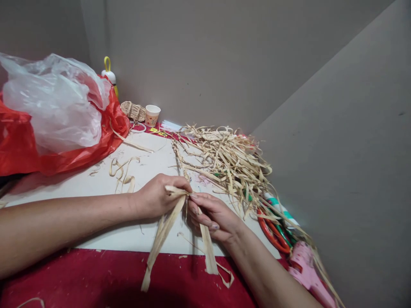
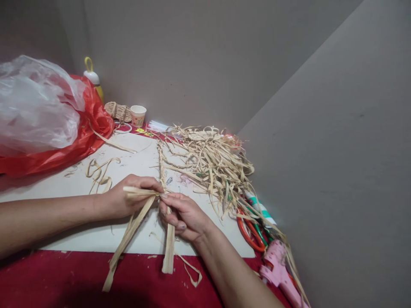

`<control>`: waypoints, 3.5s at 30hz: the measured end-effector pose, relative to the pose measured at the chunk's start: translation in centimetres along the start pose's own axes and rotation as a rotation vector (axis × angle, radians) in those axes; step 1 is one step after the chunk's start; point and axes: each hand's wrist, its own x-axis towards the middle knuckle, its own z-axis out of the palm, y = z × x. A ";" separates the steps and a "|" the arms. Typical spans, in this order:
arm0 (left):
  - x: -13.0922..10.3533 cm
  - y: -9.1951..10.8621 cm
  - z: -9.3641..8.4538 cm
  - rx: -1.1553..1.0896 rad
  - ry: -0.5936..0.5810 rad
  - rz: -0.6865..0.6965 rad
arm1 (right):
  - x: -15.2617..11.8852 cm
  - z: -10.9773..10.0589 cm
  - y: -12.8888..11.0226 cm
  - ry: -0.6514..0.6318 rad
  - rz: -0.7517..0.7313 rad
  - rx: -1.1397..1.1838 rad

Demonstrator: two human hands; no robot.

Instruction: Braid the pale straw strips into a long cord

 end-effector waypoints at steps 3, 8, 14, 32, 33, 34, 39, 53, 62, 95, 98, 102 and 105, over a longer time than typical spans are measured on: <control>0.1 0.2 0.1 -0.085 0.052 -0.038 | 0.0 0.1 0.0 0.009 -0.005 -0.014; 0.4 0.3 0.3 -0.317 0.086 -0.227 | -0.1 0.1 -0.2 -0.012 -0.027 -0.048; 0.7 0.1 0.2 -0.588 0.075 -0.444 | -0.3 -0.3 -0.6 0.016 -0.057 -0.187; 0.6 -0.4 0.2 -0.616 0.072 -0.465 | 0.4 0.7 0.3 0.141 -0.165 -0.362; 0.7 -0.3 0.2 -0.589 0.074 -0.439 | 0.4 0.9 0.4 0.156 -0.176 -0.348; 0.7 -0.3 0.2 -0.559 0.075 -0.408 | 0.4 1.0 0.5 0.170 -0.185 -0.323; 0.2 0.1 0.5 -0.295 0.139 -0.230 | 0.4 1.8 0.9 0.225 -0.154 -0.077; -0.8 0.2 -0.5 1.080 0.006 0.519 | 0.1 2.2 1.1 0.232 -0.156 0.012; -0.8 0.8 -0.9 1.294 -0.057 0.664 | 0.1 1.6 0.6 0.159 -0.188 -0.206; 0.7 -0.5 -0.8 -0.383 -0.200 -0.644 | -0.5 1.2 -0.2 0.131 -0.019 -0.400; 0.7 -0.3 -0.8 -0.359 -0.198 -0.648 | -0.5 1.2 -0.3 0.127 -0.005 -0.418; 0.6 -0.1 -0.6 -0.212 -0.159 -0.553 | -0.7 1.2 -0.3 0.136 -0.010 -0.474; 0.5 -0.1 -0.4 -0.142 -0.139 -0.539 | -0.8 1.0 0.0 0.167 -0.010 -0.588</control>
